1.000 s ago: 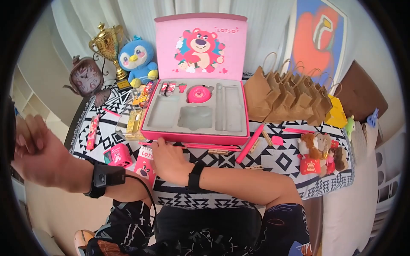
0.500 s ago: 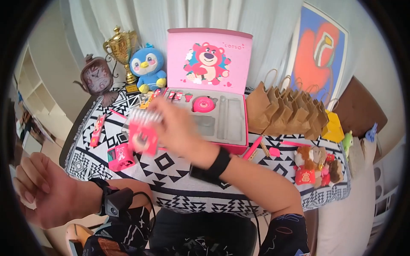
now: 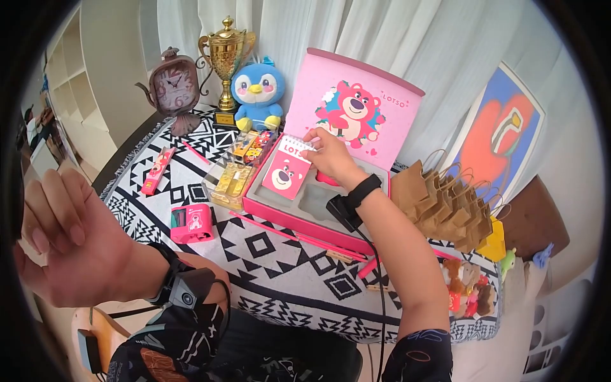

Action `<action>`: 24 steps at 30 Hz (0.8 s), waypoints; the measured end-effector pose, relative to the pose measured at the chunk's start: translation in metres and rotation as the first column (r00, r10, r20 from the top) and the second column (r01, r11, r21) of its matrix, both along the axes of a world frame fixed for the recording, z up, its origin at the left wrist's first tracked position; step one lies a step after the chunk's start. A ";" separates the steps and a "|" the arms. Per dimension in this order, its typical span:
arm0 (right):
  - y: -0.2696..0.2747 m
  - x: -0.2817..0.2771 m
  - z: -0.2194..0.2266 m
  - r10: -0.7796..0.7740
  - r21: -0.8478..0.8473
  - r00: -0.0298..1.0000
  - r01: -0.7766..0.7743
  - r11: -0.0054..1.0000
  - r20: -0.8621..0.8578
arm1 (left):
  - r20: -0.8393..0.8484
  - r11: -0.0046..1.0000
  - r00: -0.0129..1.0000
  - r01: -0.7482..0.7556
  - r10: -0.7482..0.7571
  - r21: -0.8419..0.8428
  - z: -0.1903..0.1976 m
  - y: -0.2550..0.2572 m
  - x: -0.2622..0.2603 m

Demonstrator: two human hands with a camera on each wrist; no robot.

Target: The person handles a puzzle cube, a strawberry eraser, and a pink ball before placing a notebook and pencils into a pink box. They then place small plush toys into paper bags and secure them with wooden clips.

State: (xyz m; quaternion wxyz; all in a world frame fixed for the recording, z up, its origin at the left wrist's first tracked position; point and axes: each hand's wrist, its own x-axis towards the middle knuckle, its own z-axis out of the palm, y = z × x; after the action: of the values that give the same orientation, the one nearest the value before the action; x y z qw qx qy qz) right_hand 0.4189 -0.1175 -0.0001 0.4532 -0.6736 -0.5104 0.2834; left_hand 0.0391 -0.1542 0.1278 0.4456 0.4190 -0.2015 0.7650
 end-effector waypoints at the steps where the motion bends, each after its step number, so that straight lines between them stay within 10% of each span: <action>1: 0.002 0.002 -0.003 0.006 -0.009 1.000 -0.006 1.000 0.019 | -0.015 1.000 1.000 -0.004 0.004 0.009 0.000 0.001 -0.001; 9: 0.011 0.008 -0.021 0.101 -0.151 0.992 -0.090 0.984 0.069 | -0.020 1.000 0.999 -0.027 0.027 0.010 0.000 0.005 0.000; 21: -0.015 -0.031 -0.028 -0.031 0.147 0.640 -0.129 0.981 0.768 | -0.031 0.999 1.000 0.005 -0.004 0.047 0.001 0.008 0.000; 24: -0.025 -0.042 -0.024 0.225 -0.167 0.653 -0.152 0.974 0.723 | -0.061 0.999 0.998 -0.013 0.015 0.033 0.000 0.010 -0.001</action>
State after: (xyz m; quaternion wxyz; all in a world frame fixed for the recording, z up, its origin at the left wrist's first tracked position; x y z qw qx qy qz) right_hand 0.3774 -0.1422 -0.0239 0.1452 -0.6937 -0.7033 0.0558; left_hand 0.0378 -0.1445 0.1277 0.4393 0.4510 -0.1974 0.7514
